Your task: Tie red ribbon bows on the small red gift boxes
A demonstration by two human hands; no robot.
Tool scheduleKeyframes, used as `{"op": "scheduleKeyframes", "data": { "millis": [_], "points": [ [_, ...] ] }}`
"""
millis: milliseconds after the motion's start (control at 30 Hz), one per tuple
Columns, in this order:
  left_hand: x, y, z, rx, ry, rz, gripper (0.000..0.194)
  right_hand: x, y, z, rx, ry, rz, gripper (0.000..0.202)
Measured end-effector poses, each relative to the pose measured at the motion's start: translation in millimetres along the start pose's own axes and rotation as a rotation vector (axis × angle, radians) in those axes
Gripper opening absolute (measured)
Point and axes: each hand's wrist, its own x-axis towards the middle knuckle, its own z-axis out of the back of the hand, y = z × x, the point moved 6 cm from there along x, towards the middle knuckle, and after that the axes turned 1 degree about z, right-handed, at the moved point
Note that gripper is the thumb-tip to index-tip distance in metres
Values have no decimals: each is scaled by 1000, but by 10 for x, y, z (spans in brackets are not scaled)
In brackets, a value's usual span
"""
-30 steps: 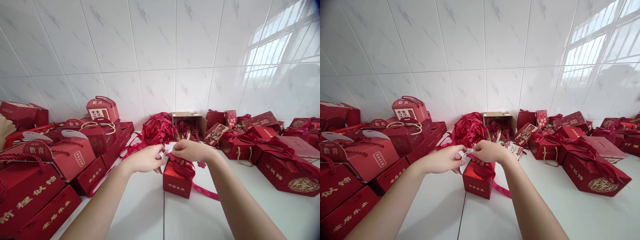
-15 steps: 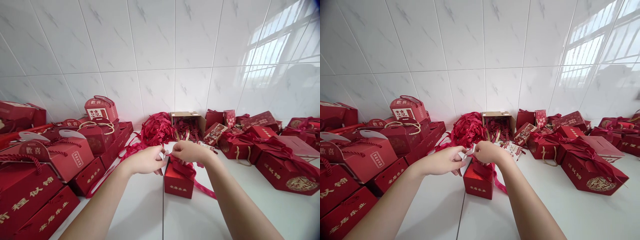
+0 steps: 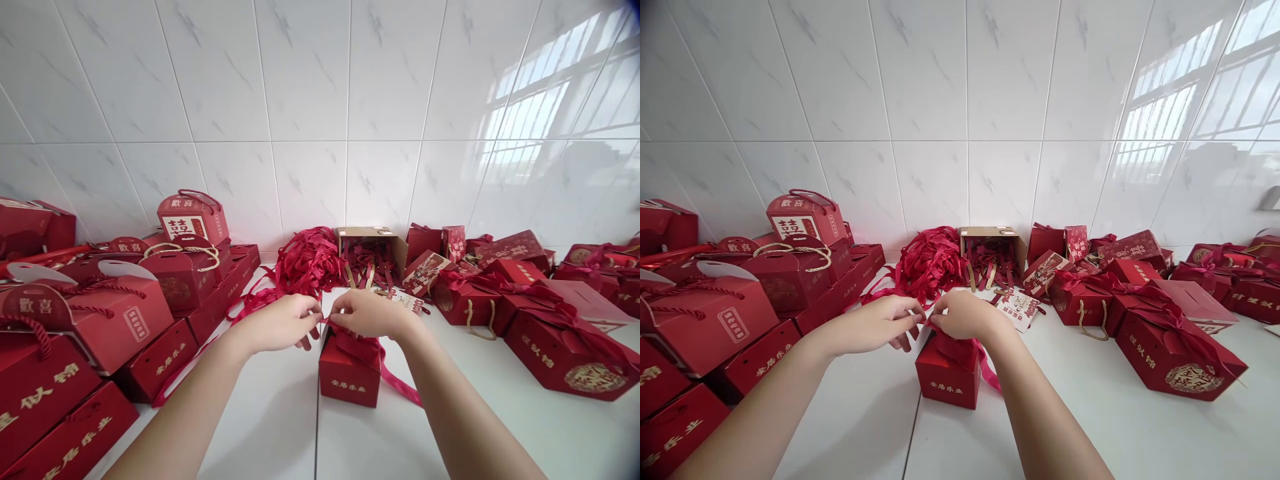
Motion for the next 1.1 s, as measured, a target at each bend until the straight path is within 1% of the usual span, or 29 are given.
{"op": "scheduleKeyframes", "data": {
  "millis": [100, 133, 200, 267, 367, 400, 433, 467, 500, 533, 567, 633, 733, 800, 833, 867, 933, 1033, 1100],
  "points": [
    [37, -27, 13, 173, -94, -48, 16, 0, 13, 1, -6, 1, 17, 22],
    [49, -21, 25, 215, -124, -45, 13, -5, 23, 8, -6, -4, 27, 22],
    [57, 38, 97, 263, -184, 4, 9, -25, 37, 41, 5, -44, 36, 24],
    [20, 147, 276, 315, -283, 94, 8, -59, 39, 121, 24, -155, 22, 25],
    [-155, 336, 727, 420, -513, 280, 12, -133, 38, 290, 47, -367, -25, 28],
    [-228, 384, 875, 441, -585, 332, 12, -151, 37, 334, 47, -398, -48, 30],
    [-290, 411, 994, 452, -638, 358, 14, -160, 34, 370, 43, -403, -73, 31],
    [-327, 417, 1067, 450, -665, 351, 16, -166, 27, 402, 36, -392, -100, 31],
    [-334, 403, 1086, 433, -667, 305, 20, -172, 13, 434, 23, -372, -127, 30],
    [-311, 370, 1047, 396, -645, 226, 23, -182, -8, 461, 8, -345, -153, 28],
    [-266, 326, 955, 345, -607, 128, 26, -198, -39, 482, -5, -313, -178, 24],
    [-142, 232, 659, 211, -521, -65, 30, -260, -137, 481, -21, -231, -230, 17],
    [49, 190, 142, 97, -456, -174, 34, -417, -316, 328, 6, -91, -280, 20],
    [133, 193, -156, 20, -416, -220, 34, -530, -404, 164, 67, -63, -269, 23],
    [151, 205, -266, -10, -409, -225, 33, -580, -433, 76, 110, -68, -253, 24],
    [150, 222, -349, -37, -411, -222, 32, -626, -454, -13, 160, -78, -237, 27],
    [95, 258, -451, -80, -431, -201, 30, -711, -484, -181, 275, -84, -213, 35],
    [-99, 296, -534, -131, -442, -159, 30, -843, -513, -361, 427, -48, -211, 49],
    [-267, 302, -579, -161, -409, -140, 32, -940, -531, -423, 489, -8, -223, 56]
  ]
}}
